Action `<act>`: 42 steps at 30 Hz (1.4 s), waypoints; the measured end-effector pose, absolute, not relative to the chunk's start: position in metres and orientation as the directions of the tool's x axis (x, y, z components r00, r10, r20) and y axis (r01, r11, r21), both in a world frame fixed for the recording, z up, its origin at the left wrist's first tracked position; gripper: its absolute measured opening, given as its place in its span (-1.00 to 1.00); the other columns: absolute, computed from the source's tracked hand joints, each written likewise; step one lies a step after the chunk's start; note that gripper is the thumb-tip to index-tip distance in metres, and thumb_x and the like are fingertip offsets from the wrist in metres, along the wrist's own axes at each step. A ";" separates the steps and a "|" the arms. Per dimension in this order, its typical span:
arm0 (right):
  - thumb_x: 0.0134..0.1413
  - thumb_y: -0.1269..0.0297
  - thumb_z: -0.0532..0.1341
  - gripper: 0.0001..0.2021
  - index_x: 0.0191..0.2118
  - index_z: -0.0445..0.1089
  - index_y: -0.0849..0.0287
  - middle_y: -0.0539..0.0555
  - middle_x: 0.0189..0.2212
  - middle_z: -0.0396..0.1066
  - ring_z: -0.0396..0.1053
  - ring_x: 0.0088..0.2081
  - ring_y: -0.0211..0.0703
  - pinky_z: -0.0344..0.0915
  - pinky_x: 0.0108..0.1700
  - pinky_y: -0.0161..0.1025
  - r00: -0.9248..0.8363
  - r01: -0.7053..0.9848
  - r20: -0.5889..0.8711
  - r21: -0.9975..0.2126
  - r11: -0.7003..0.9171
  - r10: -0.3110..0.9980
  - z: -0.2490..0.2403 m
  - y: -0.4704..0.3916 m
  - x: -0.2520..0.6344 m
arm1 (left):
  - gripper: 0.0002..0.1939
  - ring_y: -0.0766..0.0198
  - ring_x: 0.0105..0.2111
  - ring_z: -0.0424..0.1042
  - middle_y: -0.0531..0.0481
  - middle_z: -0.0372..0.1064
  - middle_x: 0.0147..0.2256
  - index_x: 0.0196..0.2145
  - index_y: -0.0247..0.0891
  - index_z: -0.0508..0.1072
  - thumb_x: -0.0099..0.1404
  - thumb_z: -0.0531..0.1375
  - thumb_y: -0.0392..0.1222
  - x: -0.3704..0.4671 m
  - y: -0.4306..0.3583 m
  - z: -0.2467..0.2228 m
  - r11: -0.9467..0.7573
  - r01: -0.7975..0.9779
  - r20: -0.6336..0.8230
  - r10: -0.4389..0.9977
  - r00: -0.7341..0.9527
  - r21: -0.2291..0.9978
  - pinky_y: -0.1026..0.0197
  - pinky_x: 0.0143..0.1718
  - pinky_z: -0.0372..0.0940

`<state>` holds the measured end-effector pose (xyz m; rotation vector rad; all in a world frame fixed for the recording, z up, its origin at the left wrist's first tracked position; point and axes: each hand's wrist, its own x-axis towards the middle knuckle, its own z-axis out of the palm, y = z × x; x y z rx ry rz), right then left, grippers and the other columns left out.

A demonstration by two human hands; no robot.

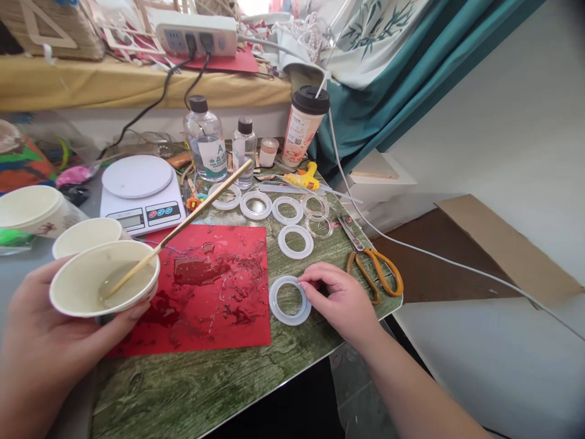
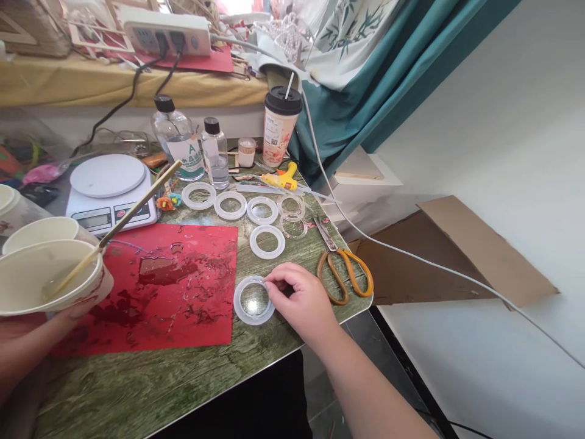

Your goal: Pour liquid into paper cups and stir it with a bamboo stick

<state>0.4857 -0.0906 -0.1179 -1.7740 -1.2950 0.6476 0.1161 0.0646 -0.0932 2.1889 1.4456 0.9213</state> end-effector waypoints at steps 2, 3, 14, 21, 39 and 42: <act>0.30 0.23 0.38 -0.89 -0.27 0.66 0.05 0.11 -0.25 0.66 0.60 -0.28 -0.03 0.57 -0.22 -0.12 0.330 0.509 0.028 -0.847 -0.153 0.944 -0.117 -0.089 0.487 | -0.45 -0.25 -0.10 0.72 -0.18 0.72 -0.07 0.04 -0.17 0.63 0.14 0.49 0.11 0.118 0.063 -0.092 -0.341 0.637 0.272 0.940 0.208 0.692 -0.24 0.01 0.58; 0.29 0.22 0.39 -0.90 -0.27 0.65 0.05 0.11 -0.26 0.65 0.59 -0.28 -0.04 0.57 -0.21 -0.12 0.325 0.505 0.008 -0.847 -0.166 0.946 -0.116 -0.089 0.488 | -0.44 -0.25 -0.10 0.72 -0.17 0.73 -0.07 0.03 -0.16 0.63 0.11 0.50 0.10 0.119 0.063 -0.092 -0.321 0.623 0.261 0.947 0.189 0.714 -0.25 0.01 0.57; 0.22 0.10 0.38 -0.83 -0.27 0.67 0.04 0.07 -0.28 0.69 0.62 -0.26 -0.02 0.52 -0.18 -0.10 0.255 0.480 -0.205 -0.821 -0.308 0.945 -0.106 -0.078 0.504 | -0.62 -0.06 -0.18 0.72 -0.01 0.75 -0.14 -0.07 -0.10 0.66 0.18 0.50 0.02 0.122 0.061 -0.088 -0.372 0.562 0.285 0.928 0.240 0.738 -0.06 -0.07 0.56; 0.20 0.09 0.40 -0.82 -0.25 0.70 0.04 0.08 -0.27 0.71 0.64 -0.26 -0.01 0.54 -0.18 -0.10 0.228 0.470 -0.254 -0.817 -0.335 0.940 -0.106 -0.076 0.509 | -0.60 -0.08 -0.15 0.73 -0.02 0.75 -0.12 -0.06 -0.09 0.66 0.17 0.50 0.06 0.118 0.063 -0.090 -0.375 0.575 0.280 0.927 0.250 0.728 -0.06 -0.04 0.56; 0.15 0.11 0.44 -0.85 -0.28 0.71 0.04 0.08 -0.28 0.74 0.66 -0.28 0.01 0.56 -0.20 -0.10 0.215 0.482 -0.294 -0.798 -0.363 0.931 -0.105 -0.072 0.512 | -0.61 0.00 -0.22 0.73 -0.01 0.77 -0.16 -0.08 -0.13 0.66 0.17 0.49 0.04 0.121 0.063 -0.085 -0.387 0.574 0.272 0.921 0.279 0.722 0.01 -0.10 0.59; 0.14 0.11 0.45 -0.85 -0.28 0.72 0.04 0.08 -0.28 0.75 0.67 -0.29 0.01 0.56 -0.22 -0.11 0.221 0.478 -0.306 -0.794 -0.376 0.926 -0.104 -0.071 0.512 | -0.61 0.00 -0.22 0.73 -0.01 0.77 -0.16 -0.09 -0.12 0.66 0.17 0.48 0.06 0.120 0.064 -0.085 -0.387 0.590 0.267 0.921 0.284 0.709 0.00 -0.08 0.58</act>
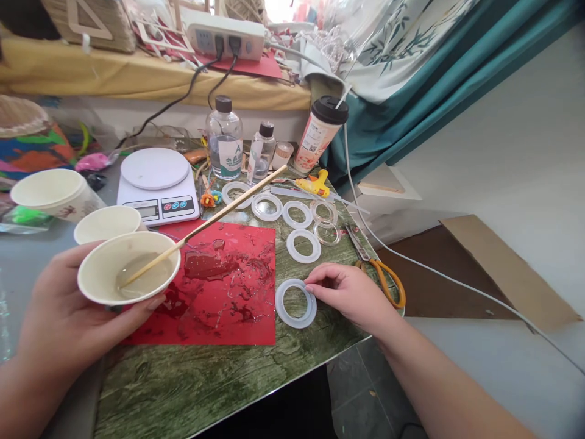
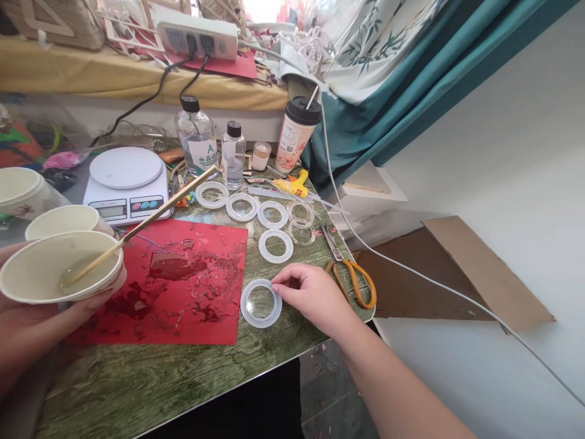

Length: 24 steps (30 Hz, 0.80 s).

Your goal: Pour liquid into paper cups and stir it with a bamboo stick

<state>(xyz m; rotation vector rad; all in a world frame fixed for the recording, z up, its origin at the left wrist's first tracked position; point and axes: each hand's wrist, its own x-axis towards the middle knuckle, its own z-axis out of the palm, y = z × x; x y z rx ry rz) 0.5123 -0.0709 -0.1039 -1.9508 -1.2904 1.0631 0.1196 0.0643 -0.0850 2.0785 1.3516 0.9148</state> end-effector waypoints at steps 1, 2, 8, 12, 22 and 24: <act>0.14 0.11 0.46 -0.85 -0.28 0.72 0.05 0.07 -0.29 0.75 0.67 -0.29 0.01 0.55 -0.23 -0.11 0.223 0.477 -0.310 -0.792 -0.381 0.924 -0.104 -0.070 0.512 | -0.61 -0.01 -0.22 0.73 -0.01 0.77 -0.15 -0.09 -0.12 0.66 0.17 0.48 0.07 0.120 0.064 -0.085 -0.382 0.591 0.263 0.923 0.280 0.710 -0.01 -0.07 0.58; 0.13 0.11 0.46 -0.85 -0.29 0.72 0.05 0.07 -0.30 0.75 0.67 -0.30 0.01 0.55 -0.25 -0.12 0.225 0.477 -0.315 -0.790 -0.386 0.922 -0.103 -0.070 0.513 | -0.60 -0.02 -0.21 0.73 -0.01 0.77 -0.15 -0.08 -0.12 0.66 0.17 0.48 0.07 0.120 0.064 -0.085 -0.375 0.591 0.261 0.926 0.272 0.714 -0.02 -0.06 0.57; 0.09 0.12 0.47 -0.87 -0.32 0.72 0.04 0.06 -0.37 0.73 0.64 -0.37 -0.02 0.50 -0.33 -0.17 0.237 0.470 -0.346 -0.777 -0.419 0.908 -0.102 -0.067 0.512 | -0.63 0.01 -0.24 0.72 0.03 0.76 -0.17 -0.09 -0.12 0.66 0.19 0.48 0.05 0.125 0.063 -0.082 -0.389 0.571 0.275 0.920 0.279 0.723 0.01 -0.09 0.58; 0.06 0.11 0.47 -0.85 -0.33 0.71 0.05 0.06 -0.37 0.72 0.63 -0.36 -0.02 0.49 -0.32 -0.15 0.257 0.461 -0.363 -0.769 -0.443 0.896 -0.102 -0.066 0.510 | -0.65 0.03 -0.25 0.72 0.03 0.77 -0.17 -0.11 -0.12 0.66 0.20 0.48 0.04 0.126 0.063 -0.082 -0.398 0.556 0.276 0.915 0.294 0.729 0.04 -0.12 0.58; 0.06 0.10 0.43 -0.83 -0.31 0.71 0.06 0.08 -0.36 0.72 0.63 -0.34 -0.01 0.49 -0.28 -0.13 0.271 0.432 -0.381 -0.773 -0.466 0.884 -0.101 -0.065 0.509 | -0.64 0.04 -0.25 0.72 0.02 0.77 -0.18 -0.10 -0.14 0.66 0.19 0.48 0.04 0.122 0.064 -0.082 -0.407 0.563 0.287 0.912 0.293 0.720 0.03 -0.10 0.59; 0.05 0.08 0.44 -0.81 -0.31 0.71 0.06 0.08 -0.37 0.72 0.62 -0.35 0.00 0.48 -0.29 -0.13 0.274 0.426 -0.388 -0.771 -0.473 0.880 -0.101 -0.066 0.508 | -0.64 0.04 -0.26 0.72 0.03 0.77 -0.18 -0.09 -0.13 0.66 0.20 0.48 0.03 0.123 0.064 -0.081 -0.410 0.551 0.289 0.910 0.297 0.727 0.03 -0.11 0.59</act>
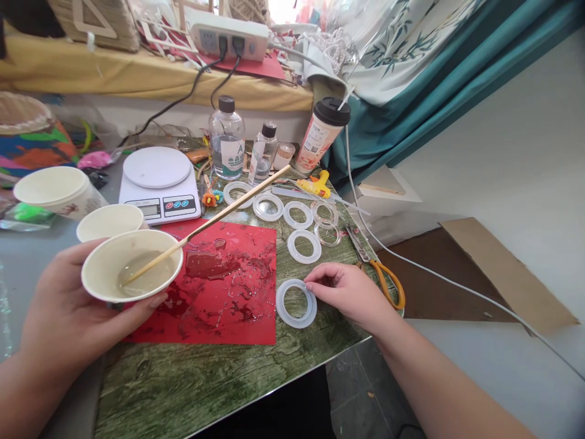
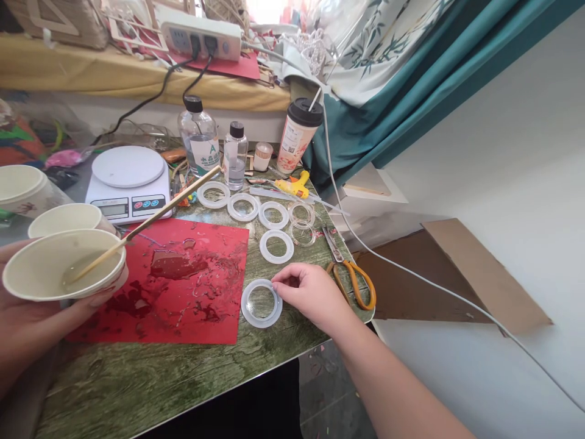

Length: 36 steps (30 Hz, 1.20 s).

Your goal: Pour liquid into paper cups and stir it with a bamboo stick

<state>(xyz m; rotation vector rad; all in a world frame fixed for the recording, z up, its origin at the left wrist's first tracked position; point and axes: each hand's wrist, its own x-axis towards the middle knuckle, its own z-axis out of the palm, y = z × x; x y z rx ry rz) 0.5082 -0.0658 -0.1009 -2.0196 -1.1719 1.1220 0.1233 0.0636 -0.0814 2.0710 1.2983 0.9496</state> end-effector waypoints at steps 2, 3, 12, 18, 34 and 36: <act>0.04 0.06 0.44 -0.79 -0.31 0.71 0.06 0.08 -0.36 0.72 0.61 -0.34 0.01 0.47 -0.28 -0.12 0.277 0.420 -0.394 -0.771 -0.480 0.876 -0.100 -0.066 0.508 | -0.62 0.03 -0.26 0.72 0.05 0.76 -0.20 -0.09 -0.12 0.66 0.17 0.50 0.04 0.124 0.064 -0.081 -0.417 0.539 0.305 0.908 0.288 0.732 0.01 -0.13 0.60; 0.04 0.04 0.43 -0.78 -0.31 0.71 0.06 0.08 -0.35 0.72 0.62 -0.32 0.01 0.48 -0.26 -0.11 0.280 0.415 -0.395 -0.772 -0.481 0.875 -0.099 -0.066 0.508 | -0.61 0.02 -0.27 0.72 0.05 0.76 -0.20 -0.09 -0.11 0.66 0.15 0.51 0.05 0.124 0.064 -0.082 -0.416 0.535 0.305 0.908 0.287 0.735 0.00 -0.14 0.60; 0.15 -0.06 0.35 -0.67 -0.16 0.64 0.07 0.15 -0.20 0.71 0.67 -0.15 0.08 0.59 -0.02 0.03 0.272 0.348 -0.361 -0.828 -0.441 0.892 -0.102 -0.072 0.506 | -0.59 0.00 -0.26 0.73 0.05 0.78 -0.18 -0.10 -0.08 0.68 0.11 0.53 0.05 0.121 0.068 -0.088 -0.416 0.542 0.309 0.908 0.282 0.730 0.00 -0.15 0.58; 0.15 0.10 0.38 -0.53 0.17 0.52 0.08 0.18 -0.08 0.60 0.56 -0.12 0.05 0.57 0.01 0.07 0.310 0.499 -0.163 -0.810 -0.307 0.937 -0.107 -0.096 0.484 | -0.60 0.00 -0.28 0.73 0.06 0.78 -0.19 -0.11 -0.07 0.69 0.10 0.54 0.05 0.121 0.068 -0.086 -0.427 0.534 0.312 0.903 0.296 0.730 0.00 -0.18 0.58; 0.25 0.36 0.27 -0.79 -0.03 0.58 0.12 0.12 -0.20 0.59 0.54 -0.24 0.00 0.50 -0.14 -0.04 0.292 0.772 -0.068 -0.572 -0.277 0.954 -0.104 -0.079 0.469 | -0.53 -0.05 -0.24 0.75 0.04 0.78 -0.15 -0.06 -0.04 0.70 0.06 0.58 0.02 0.121 0.067 -0.093 -0.383 0.491 0.293 0.922 0.253 0.783 -0.04 -0.16 0.60; 0.26 0.36 0.27 -0.80 -0.05 0.57 0.12 0.12 -0.19 0.59 0.55 -0.23 0.01 0.50 -0.14 -0.04 0.290 0.788 -0.056 -0.552 -0.272 0.955 -0.104 -0.080 0.467 | -0.52 -0.04 -0.24 0.74 0.05 0.78 -0.15 -0.05 -0.05 0.70 0.05 0.58 0.01 0.120 0.067 -0.094 -0.380 0.494 0.297 0.924 0.241 0.782 -0.02 -0.16 0.60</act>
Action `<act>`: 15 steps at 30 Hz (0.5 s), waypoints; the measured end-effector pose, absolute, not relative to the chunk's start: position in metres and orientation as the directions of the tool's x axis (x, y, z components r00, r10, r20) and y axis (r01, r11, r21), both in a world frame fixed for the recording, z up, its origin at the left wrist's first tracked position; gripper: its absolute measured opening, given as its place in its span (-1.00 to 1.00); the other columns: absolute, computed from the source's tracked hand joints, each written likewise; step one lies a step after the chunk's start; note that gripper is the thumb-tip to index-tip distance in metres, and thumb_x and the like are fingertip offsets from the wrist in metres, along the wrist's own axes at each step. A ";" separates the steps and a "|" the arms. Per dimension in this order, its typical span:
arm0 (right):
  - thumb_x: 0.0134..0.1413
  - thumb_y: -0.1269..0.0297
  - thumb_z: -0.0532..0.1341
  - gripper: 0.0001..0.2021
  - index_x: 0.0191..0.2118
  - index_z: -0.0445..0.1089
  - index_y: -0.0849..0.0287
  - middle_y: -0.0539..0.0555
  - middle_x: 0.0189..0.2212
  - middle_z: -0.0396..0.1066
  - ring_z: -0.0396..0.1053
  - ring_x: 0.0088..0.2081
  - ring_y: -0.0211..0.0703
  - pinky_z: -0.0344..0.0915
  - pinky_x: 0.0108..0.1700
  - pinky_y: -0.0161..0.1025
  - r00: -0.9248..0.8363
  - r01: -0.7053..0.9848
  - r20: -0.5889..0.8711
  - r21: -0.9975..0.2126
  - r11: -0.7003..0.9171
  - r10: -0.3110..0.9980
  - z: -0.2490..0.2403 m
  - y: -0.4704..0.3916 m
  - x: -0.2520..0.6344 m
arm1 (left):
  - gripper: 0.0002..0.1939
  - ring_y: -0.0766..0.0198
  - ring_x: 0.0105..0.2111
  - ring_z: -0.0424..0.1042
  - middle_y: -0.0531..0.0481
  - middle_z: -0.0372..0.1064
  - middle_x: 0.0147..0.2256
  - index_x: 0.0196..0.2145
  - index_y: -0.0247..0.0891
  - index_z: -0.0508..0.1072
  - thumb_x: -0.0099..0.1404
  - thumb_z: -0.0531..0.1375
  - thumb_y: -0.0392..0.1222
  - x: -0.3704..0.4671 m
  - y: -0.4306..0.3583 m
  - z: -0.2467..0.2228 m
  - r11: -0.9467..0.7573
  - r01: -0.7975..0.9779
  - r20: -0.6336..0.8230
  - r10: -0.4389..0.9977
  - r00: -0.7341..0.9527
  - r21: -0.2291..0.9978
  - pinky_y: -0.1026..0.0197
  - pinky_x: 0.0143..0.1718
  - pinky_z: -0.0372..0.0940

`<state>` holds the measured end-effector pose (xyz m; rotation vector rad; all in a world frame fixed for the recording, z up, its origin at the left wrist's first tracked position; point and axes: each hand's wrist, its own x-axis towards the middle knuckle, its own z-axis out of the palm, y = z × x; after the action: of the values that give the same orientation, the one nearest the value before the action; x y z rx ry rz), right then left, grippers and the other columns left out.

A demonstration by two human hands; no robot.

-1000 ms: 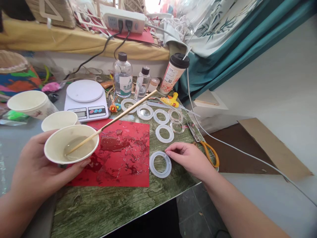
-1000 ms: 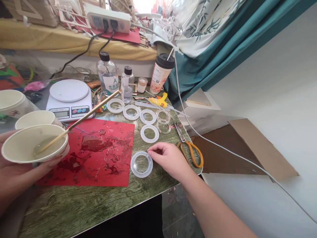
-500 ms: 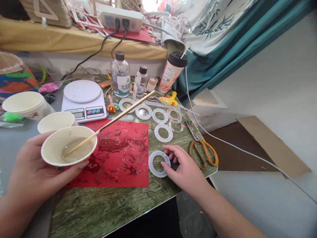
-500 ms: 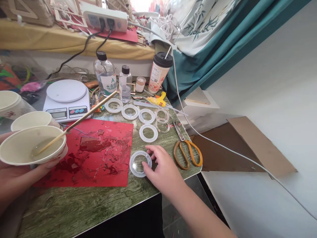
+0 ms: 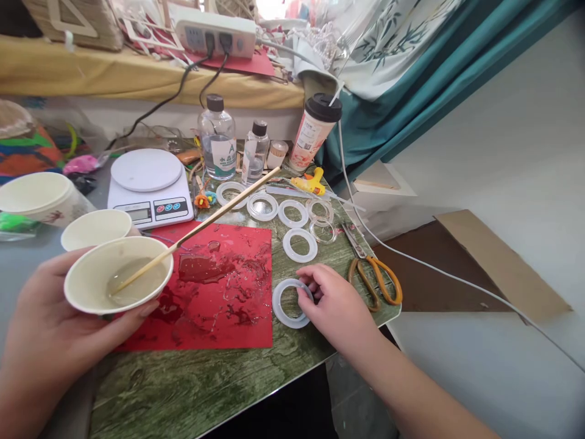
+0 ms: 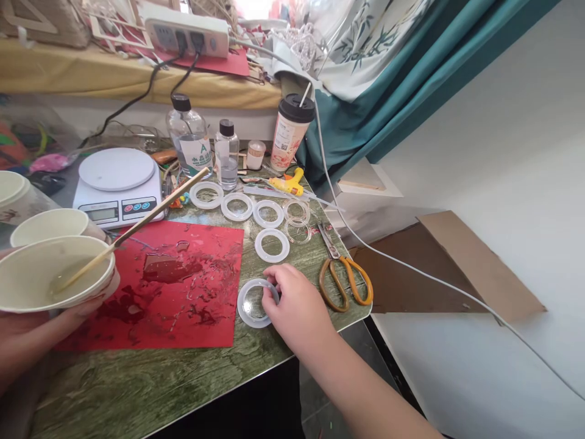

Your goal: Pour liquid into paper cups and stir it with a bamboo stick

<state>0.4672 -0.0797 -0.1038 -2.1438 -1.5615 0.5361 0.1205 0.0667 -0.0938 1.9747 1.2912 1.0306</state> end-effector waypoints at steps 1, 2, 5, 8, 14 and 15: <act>0.25 0.36 0.26 -0.80 -0.05 0.57 0.12 0.12 -0.18 0.59 0.55 -0.22 0.02 0.50 -0.14 -0.04 0.289 0.796 -0.051 -0.542 -0.269 0.956 -0.104 -0.080 0.466 | -0.52 -0.03 -0.24 0.74 0.05 0.78 -0.16 -0.06 -0.05 0.69 0.05 0.57 0.01 0.120 0.066 -0.094 -0.375 0.500 0.294 0.926 0.236 0.781 -0.02 -0.16 0.60; 0.25 0.36 0.26 -0.79 -0.04 0.57 0.12 0.12 -0.17 0.59 0.56 -0.21 0.02 0.50 -0.14 -0.04 0.287 0.804 -0.047 -0.532 -0.267 0.957 -0.103 -0.080 0.466 | -0.53 -0.03 -0.25 0.74 0.05 0.78 -0.17 -0.07 -0.05 0.69 0.05 0.57 0.01 0.121 0.066 -0.093 -0.371 0.505 0.291 0.928 0.233 0.779 -0.01 -0.16 0.61; 0.25 0.35 0.26 -0.77 -0.01 0.57 0.13 0.13 -0.15 0.59 0.56 -0.20 0.03 0.50 -0.13 -0.03 0.281 0.820 -0.040 -0.508 -0.262 0.959 -0.103 -0.079 0.464 | -0.55 -0.02 -0.26 0.74 0.06 0.78 -0.17 -0.08 -0.05 0.69 0.07 0.56 0.03 0.122 0.064 -0.091 -0.365 0.512 0.284 0.930 0.233 0.777 0.00 -0.16 0.60; 0.26 0.35 0.25 -0.77 -0.01 0.57 0.13 0.13 -0.16 0.60 0.57 -0.19 0.04 0.50 -0.11 -0.04 0.280 0.831 -0.039 -0.491 -0.262 0.959 -0.105 -0.078 0.464 | -0.52 -0.03 -0.24 0.74 0.05 0.78 -0.14 -0.04 -0.05 0.69 0.06 0.56 0.02 0.124 0.063 -0.089 -0.346 0.505 0.264 0.937 0.229 0.791 -0.01 -0.15 0.60; 0.29 0.37 0.26 -0.78 0.00 0.57 0.11 0.15 -0.12 0.63 0.59 -0.11 0.08 0.50 -0.04 -0.01 0.267 0.850 -0.025 -0.465 -0.247 0.963 -0.108 -0.078 0.464 | -0.55 -0.04 -0.27 0.73 0.06 0.77 -0.19 -0.08 -0.05 0.69 0.06 0.55 0.03 0.123 0.065 -0.090 -0.377 0.516 0.300 0.926 0.230 0.769 -0.06 -0.16 0.61; 0.29 0.38 0.27 -0.78 0.00 0.57 0.11 0.16 -0.10 0.63 0.59 -0.08 0.10 0.51 -0.01 0.00 0.255 0.854 -0.028 -0.463 -0.238 0.967 -0.108 -0.078 0.464 | -0.55 -0.05 -0.27 0.73 0.05 0.77 -0.19 -0.08 -0.04 0.69 0.06 0.56 0.03 0.123 0.065 -0.090 -0.380 0.516 0.301 0.925 0.233 0.767 -0.07 -0.17 0.61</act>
<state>0.4635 -0.0779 -0.1081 -2.1782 -1.6672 0.4413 0.1227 0.0651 -0.0905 1.9915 1.3164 1.0281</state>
